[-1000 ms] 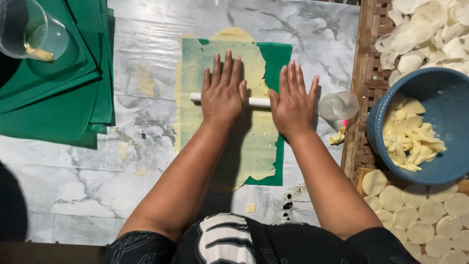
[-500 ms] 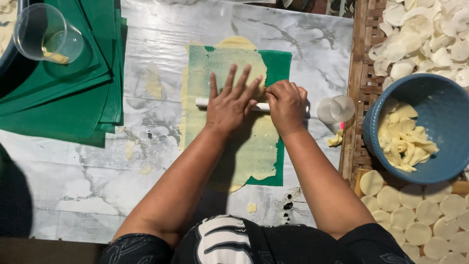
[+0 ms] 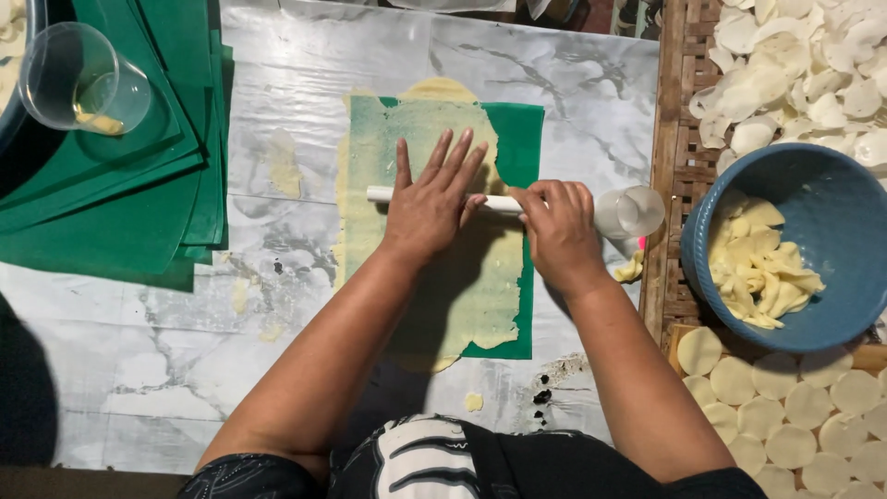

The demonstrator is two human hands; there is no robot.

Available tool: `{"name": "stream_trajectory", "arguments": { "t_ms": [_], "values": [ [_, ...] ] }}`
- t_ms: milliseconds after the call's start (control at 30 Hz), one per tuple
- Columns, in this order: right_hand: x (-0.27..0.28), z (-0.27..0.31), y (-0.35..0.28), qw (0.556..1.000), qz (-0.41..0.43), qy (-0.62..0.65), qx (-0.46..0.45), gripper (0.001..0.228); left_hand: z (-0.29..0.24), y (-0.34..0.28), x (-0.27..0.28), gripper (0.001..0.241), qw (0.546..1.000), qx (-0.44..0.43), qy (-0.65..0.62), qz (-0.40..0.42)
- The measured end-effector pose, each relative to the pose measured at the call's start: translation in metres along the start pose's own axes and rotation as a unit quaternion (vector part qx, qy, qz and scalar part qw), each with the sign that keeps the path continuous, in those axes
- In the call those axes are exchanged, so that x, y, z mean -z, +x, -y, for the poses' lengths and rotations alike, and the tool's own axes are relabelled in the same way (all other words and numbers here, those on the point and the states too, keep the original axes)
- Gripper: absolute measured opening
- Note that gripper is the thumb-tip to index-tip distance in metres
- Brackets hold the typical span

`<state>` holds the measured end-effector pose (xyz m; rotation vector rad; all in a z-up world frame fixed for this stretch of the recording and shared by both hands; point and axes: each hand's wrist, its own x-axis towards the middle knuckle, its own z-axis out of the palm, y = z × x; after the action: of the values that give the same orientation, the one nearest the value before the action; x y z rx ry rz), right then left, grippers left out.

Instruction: The person is rolling out small pieces of dough into thin sheets using a rolling pin on a mat.

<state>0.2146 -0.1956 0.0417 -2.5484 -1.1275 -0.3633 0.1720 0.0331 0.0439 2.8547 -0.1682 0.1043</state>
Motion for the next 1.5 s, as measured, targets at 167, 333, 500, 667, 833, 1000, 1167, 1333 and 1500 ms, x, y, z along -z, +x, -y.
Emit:
{"name": "stream_trajectory", "arguments": {
  "t_ms": [167, 333, 500, 667, 833, 1000, 1167, 1333, 1500],
  "values": [
    [0.004, -0.010, 0.019, 0.999, 0.035, 0.016, -0.025, 0.046, 0.015, 0.019, 0.001, 0.063, 0.996, 0.081, 0.011, 0.019],
    [-0.008, -0.007, 0.057, 0.950, 0.252, -0.011, -0.185, 0.066, 0.028, 0.043, -0.024, 0.065, 0.991, 0.132, 0.017, 0.008],
    [-0.016, -0.009, 0.046, 0.966, 0.177, -0.020, -0.189, 0.066, 0.017, 0.028, -0.015, 0.065, 0.990, 0.139, 0.035, 0.011],
    [-0.017, 0.014, -0.015, 0.987, 0.077, -0.041, -0.132, 0.071, -0.002, -0.024, 0.000, 0.061, 0.990, 0.129, -0.020, 0.062],
    [-0.038, -0.006, 0.011, 0.986, 0.050, -0.082, -0.133, 0.076, 0.008, 0.007, -0.002, 0.059, 0.992, 0.122, -0.020, 0.006],
    [-0.049, -0.032, 0.063, 0.978, 0.090, -0.064, -0.176, 0.077, 0.030, 0.059, -0.004, 0.063, 0.985, 0.166, -0.010, 0.050],
    [-0.038, -0.015, 0.034, 0.985, 0.054, -0.082, -0.141, 0.072, 0.018, 0.029, -0.004, 0.065, 0.989, 0.148, -0.013, 0.023],
    [-0.010, 0.038, -0.036, 0.985, 0.081, -0.062, -0.138, 0.073, -0.003, -0.050, -0.009, 0.064, 0.991, 0.126, -0.025, 0.037],
    [-0.015, 0.044, -0.042, 0.986, 0.050, -0.076, -0.140, 0.080, -0.004, -0.055, -0.009, 0.063, 0.990, 0.130, -0.032, 0.038]
  ]
}}
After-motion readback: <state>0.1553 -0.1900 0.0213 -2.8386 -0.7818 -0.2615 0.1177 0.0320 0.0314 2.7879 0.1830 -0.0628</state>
